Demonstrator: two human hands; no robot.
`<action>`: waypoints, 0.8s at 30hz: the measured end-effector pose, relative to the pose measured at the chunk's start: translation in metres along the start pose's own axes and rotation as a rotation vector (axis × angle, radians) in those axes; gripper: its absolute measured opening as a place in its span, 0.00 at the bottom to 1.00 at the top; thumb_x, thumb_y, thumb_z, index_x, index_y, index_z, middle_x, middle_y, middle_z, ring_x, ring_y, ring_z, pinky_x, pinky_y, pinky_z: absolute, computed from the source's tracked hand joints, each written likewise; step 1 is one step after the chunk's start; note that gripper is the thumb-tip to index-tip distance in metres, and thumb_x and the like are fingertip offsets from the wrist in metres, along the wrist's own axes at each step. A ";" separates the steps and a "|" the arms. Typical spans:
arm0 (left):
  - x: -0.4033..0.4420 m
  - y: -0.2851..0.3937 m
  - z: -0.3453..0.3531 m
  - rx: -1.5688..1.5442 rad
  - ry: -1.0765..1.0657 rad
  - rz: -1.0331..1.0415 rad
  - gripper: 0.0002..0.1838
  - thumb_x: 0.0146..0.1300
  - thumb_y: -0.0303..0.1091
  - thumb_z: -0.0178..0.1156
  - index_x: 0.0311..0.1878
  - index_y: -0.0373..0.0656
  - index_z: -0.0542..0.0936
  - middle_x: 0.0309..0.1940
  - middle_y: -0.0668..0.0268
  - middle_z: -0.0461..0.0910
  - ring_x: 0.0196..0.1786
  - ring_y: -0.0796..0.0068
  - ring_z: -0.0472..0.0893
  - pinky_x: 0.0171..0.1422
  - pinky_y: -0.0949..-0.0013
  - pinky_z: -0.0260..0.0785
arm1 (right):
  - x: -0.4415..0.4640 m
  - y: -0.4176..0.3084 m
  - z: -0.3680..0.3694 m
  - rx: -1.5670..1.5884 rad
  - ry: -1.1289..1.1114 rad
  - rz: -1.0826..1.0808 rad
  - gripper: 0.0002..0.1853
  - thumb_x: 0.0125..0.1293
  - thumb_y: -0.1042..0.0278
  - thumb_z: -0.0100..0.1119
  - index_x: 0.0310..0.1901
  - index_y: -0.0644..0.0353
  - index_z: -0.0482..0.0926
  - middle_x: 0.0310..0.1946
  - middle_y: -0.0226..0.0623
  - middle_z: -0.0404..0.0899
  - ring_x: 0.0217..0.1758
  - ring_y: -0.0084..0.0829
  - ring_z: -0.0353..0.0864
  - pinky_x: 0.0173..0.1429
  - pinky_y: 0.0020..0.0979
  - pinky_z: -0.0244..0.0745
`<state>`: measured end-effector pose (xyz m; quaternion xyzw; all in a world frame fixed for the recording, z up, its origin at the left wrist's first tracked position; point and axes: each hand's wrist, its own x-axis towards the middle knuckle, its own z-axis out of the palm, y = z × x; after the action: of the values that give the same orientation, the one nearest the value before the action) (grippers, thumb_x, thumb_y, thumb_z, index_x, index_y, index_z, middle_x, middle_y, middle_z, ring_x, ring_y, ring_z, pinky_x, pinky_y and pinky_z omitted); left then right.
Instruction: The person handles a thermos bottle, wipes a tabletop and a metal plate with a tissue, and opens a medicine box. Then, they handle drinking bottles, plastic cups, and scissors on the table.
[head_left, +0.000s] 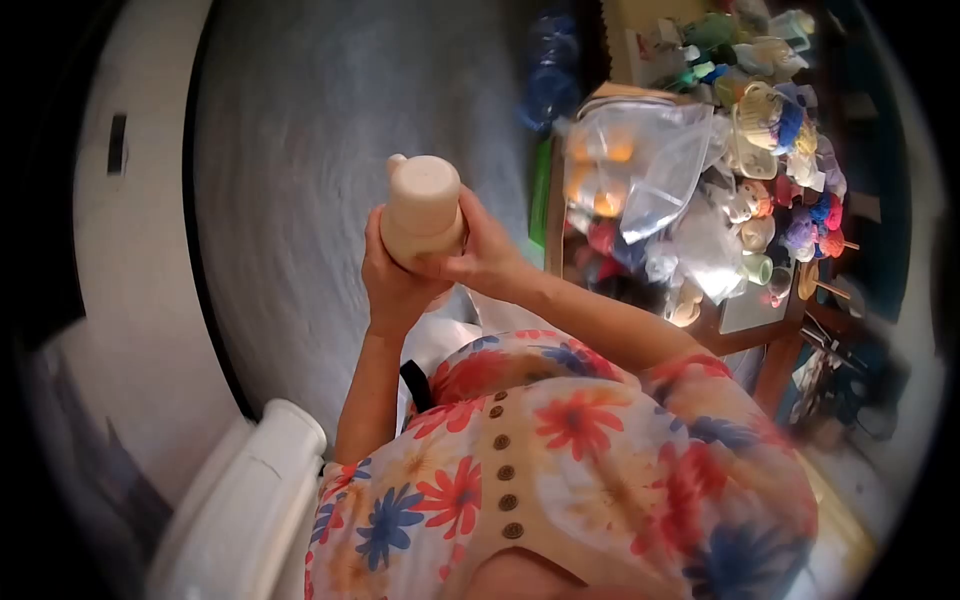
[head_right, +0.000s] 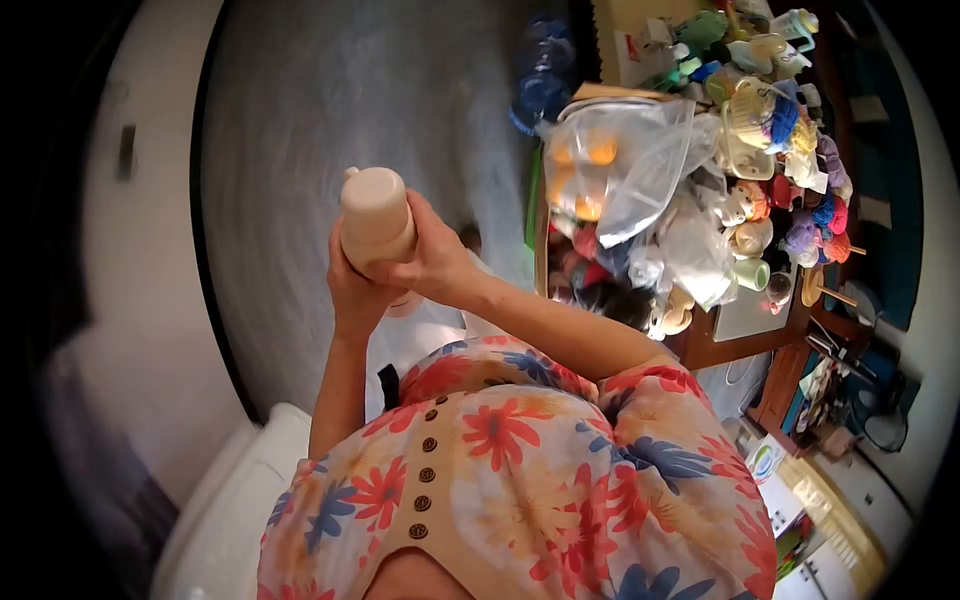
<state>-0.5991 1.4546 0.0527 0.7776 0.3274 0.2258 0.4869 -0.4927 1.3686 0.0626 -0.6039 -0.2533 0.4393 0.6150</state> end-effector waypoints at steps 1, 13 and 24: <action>0.024 -0.001 0.004 0.030 -0.020 0.028 0.45 0.30 0.38 0.75 0.55 0.40 0.63 0.44 0.60 0.74 0.46 0.63 0.76 0.49 0.65 0.70 | 0.021 -0.009 -0.010 -0.031 0.013 -0.009 0.43 0.45 0.60 0.71 0.61 0.59 0.57 0.53 0.36 0.67 0.59 0.31 0.65 0.62 0.32 0.62; 0.297 -0.011 0.073 0.055 -0.489 0.320 0.42 0.30 0.33 0.68 0.55 0.37 0.64 0.43 0.55 0.73 0.43 0.55 0.75 0.48 0.59 0.68 | 0.207 -0.077 -0.141 -0.103 0.471 0.235 0.45 0.41 0.51 0.74 0.58 0.66 0.61 0.50 0.42 0.71 0.52 0.31 0.72 0.54 0.28 0.69; 0.473 0.037 0.216 0.032 -0.994 0.756 0.40 0.28 0.32 0.67 0.52 0.38 0.64 0.44 0.54 0.69 0.49 0.54 0.70 0.52 0.57 0.61 | 0.276 -0.131 -0.278 -0.277 0.694 0.571 0.33 0.44 0.49 0.70 0.45 0.64 0.71 0.33 0.40 0.77 0.34 0.29 0.78 0.39 0.29 0.73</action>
<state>-0.1202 1.6562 0.0096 0.8591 -0.2331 -0.0114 0.4555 -0.0937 1.4728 0.0887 -0.8370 0.0873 0.3250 0.4315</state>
